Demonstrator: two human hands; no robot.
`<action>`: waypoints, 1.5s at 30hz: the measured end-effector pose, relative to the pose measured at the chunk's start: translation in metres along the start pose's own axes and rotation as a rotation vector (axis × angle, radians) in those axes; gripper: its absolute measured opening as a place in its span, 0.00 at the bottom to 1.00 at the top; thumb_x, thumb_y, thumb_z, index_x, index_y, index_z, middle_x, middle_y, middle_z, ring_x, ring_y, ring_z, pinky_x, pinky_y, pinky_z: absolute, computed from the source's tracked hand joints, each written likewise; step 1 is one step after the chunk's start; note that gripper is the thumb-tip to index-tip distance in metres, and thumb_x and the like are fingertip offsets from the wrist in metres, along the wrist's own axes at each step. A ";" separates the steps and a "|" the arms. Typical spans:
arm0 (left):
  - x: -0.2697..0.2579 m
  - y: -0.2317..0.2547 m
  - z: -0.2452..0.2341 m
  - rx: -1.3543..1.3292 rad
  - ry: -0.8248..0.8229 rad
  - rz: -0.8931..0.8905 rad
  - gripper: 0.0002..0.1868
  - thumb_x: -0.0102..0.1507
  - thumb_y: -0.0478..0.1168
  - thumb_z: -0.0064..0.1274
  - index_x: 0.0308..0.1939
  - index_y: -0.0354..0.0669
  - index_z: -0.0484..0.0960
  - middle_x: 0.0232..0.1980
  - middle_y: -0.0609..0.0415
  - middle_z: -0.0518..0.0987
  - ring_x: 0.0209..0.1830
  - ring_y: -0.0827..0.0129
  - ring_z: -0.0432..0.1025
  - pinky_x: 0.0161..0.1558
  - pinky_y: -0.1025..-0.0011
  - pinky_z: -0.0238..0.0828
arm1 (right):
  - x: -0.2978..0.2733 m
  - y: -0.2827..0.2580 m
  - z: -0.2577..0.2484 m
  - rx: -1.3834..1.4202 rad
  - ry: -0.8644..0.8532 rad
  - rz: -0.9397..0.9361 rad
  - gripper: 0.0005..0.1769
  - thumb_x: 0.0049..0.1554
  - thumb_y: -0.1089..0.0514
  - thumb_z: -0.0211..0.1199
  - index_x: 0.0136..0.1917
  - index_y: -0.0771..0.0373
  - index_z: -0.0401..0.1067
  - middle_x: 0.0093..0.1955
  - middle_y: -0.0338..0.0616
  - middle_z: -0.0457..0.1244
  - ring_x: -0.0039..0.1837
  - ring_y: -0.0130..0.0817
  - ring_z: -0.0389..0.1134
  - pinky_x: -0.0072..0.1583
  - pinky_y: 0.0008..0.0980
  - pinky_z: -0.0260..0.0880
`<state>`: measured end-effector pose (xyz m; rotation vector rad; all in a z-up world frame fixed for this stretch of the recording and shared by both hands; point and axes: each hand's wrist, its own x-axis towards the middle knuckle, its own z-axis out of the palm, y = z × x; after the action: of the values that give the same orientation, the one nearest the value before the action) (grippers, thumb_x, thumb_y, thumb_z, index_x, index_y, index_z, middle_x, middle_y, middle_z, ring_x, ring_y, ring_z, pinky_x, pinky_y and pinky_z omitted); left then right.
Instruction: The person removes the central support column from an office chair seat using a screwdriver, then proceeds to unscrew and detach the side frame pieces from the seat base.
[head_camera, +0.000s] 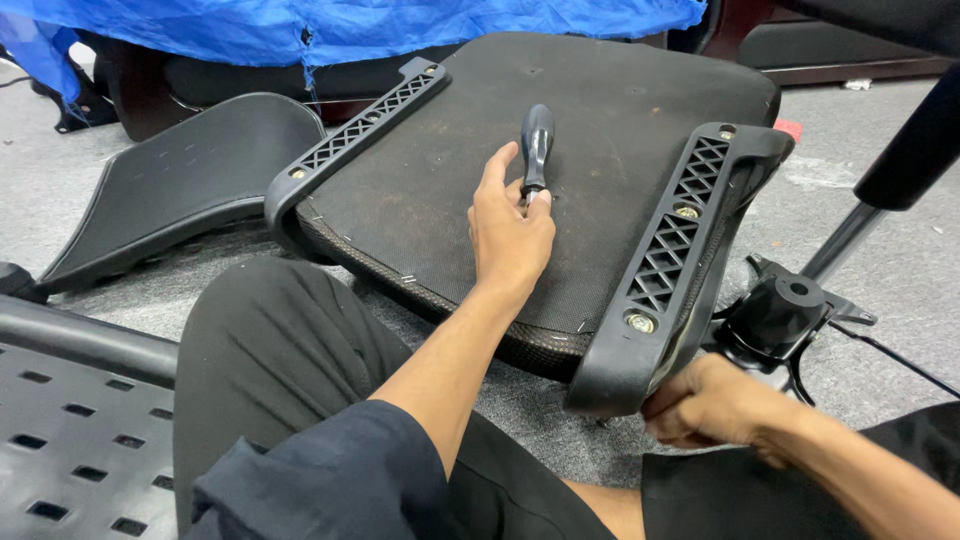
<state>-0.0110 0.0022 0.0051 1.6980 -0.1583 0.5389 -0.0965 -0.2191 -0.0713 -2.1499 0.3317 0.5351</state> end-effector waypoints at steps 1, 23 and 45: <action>-0.002 0.001 -0.002 -0.017 0.007 -0.016 0.35 0.61 0.31 0.53 0.73 0.43 0.63 0.48 0.48 0.87 0.36 0.69 0.82 0.50 0.66 0.75 | -0.010 -0.011 -0.013 -0.035 -0.004 -0.009 0.10 0.49 0.69 0.69 0.46 0.73 0.84 0.37 0.53 0.75 0.37 0.36 0.73 0.42 0.33 0.75; -0.019 0.012 -0.042 0.285 0.652 0.040 0.46 0.53 0.44 0.69 0.70 0.42 0.61 0.69 0.34 0.66 0.71 0.46 0.59 0.63 0.49 0.58 | -0.022 -0.102 -0.063 0.351 0.717 -0.296 0.11 0.58 0.57 0.68 0.42 0.64 0.70 0.31 0.42 0.58 0.27 0.28 0.57 0.28 0.28 0.57; -0.018 -0.037 -0.060 -0.961 0.656 -0.825 0.40 0.54 0.37 0.64 0.66 0.29 0.62 0.64 0.36 0.74 0.58 0.48 0.77 0.62 0.49 0.75 | 0.069 -0.063 -0.077 0.762 0.224 -0.265 0.14 0.51 0.48 0.71 0.39 0.54 0.70 0.29 0.27 0.60 0.24 0.14 0.48 0.28 0.16 0.49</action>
<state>-0.0280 0.0643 -0.0291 0.4940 0.6450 0.2743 0.0093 -0.2482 -0.0204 -1.4724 0.3028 -0.0065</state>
